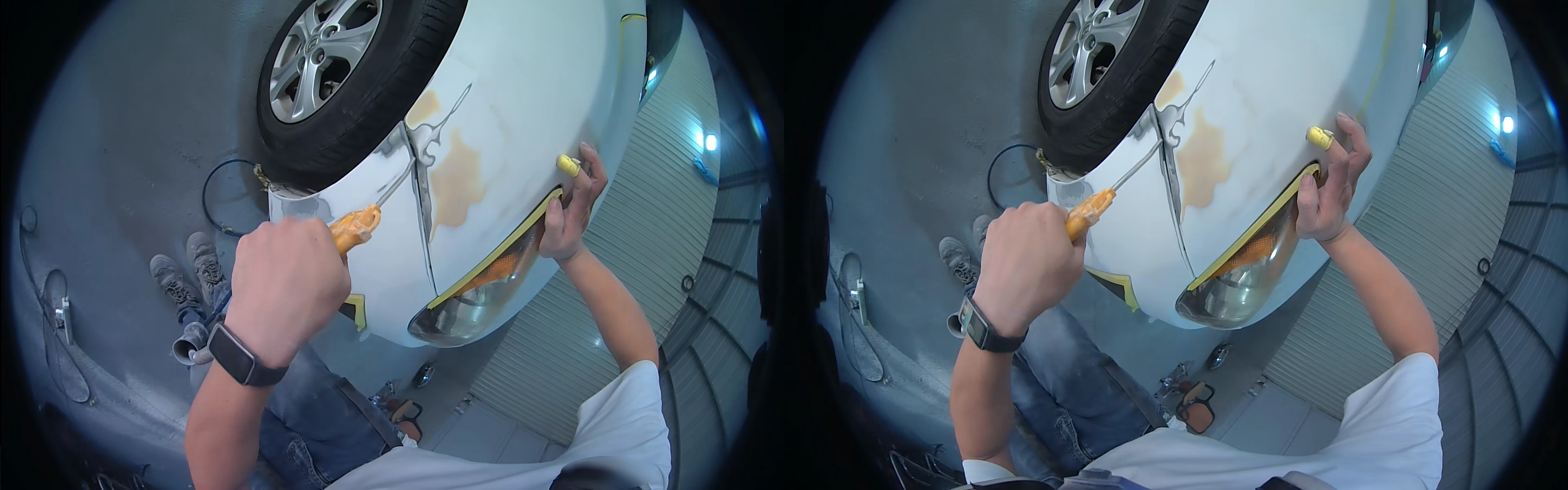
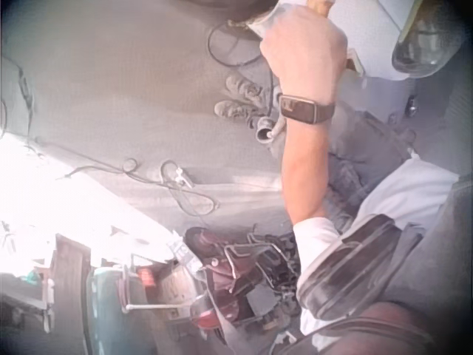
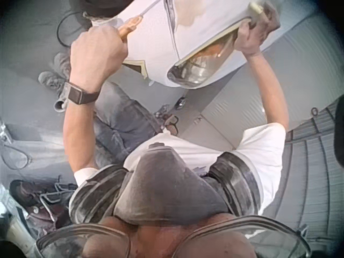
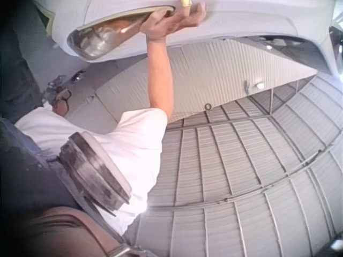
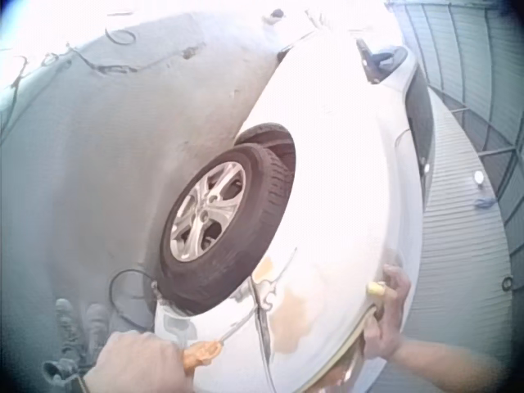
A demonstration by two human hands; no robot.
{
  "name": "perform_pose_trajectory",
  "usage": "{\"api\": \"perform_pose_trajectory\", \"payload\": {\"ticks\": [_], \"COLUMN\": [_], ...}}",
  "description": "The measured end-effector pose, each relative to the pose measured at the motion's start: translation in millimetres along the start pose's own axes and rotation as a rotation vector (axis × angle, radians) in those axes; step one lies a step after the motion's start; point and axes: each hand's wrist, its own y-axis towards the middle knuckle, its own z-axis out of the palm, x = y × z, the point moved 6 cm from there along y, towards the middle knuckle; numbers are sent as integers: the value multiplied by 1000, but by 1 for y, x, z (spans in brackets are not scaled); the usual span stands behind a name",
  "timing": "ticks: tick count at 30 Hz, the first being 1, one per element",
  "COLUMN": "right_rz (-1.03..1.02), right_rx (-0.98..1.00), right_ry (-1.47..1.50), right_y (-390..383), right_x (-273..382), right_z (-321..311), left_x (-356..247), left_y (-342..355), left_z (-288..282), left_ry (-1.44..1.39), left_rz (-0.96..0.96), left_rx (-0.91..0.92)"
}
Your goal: The person uses a yellow pry tool to push out a dent on the front bumper of a white car. They then walk to a tool rack, select a socket wrench, and use it to tighten a bolt on the bumper. Finally, they return to the pry tool and continue working on the dent.
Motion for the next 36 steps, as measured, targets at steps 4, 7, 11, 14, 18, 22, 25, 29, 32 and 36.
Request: {"api": "perform_pose_trajectory", "payload": {"ticks": [4, 7, 11, 14, 18, 22, 25, 29, 32, 36], "right_rz": [-8, -3, 44, 127, 188, 193, 223, 228, 331, 718], "right_rx": [-41, -56, -126, -150, -167, -188, -201, -166, -176, -242], "right_ry": [-10, -32, -23, 3, 48, 104, 141, 172, 104, -60], "right_y": [-1, -2, 2, 5, 1, 2, 4, -9, -19, 4], "right_x": [-1, -2, -1, -1, -4, -8, -9, -11, -5, 80], "right_z": [-2, -4, -10, -13, -15, -19, -20, -13, -7, 6], "left_x": [4, 10, 18, 43, 51, 50, 45, 46, 39, 17], "left_y": [26, 31, 24, 31, 43, 56, 71, 89, 99, 115], "left_z": [-15, -23, -49, -65, -73, -87, -101, -98, -88, -82], "left_ry": [94, 112, -14, -274, -321, -270, -213, -265, -381, -422], "left_rz": [-13, -21, 148, 78, 197, 170, 179, 65, 22, 80], "left_rx": [-63, -86, -236, -267, -145, -93, -87, 154, 361, 574]}}
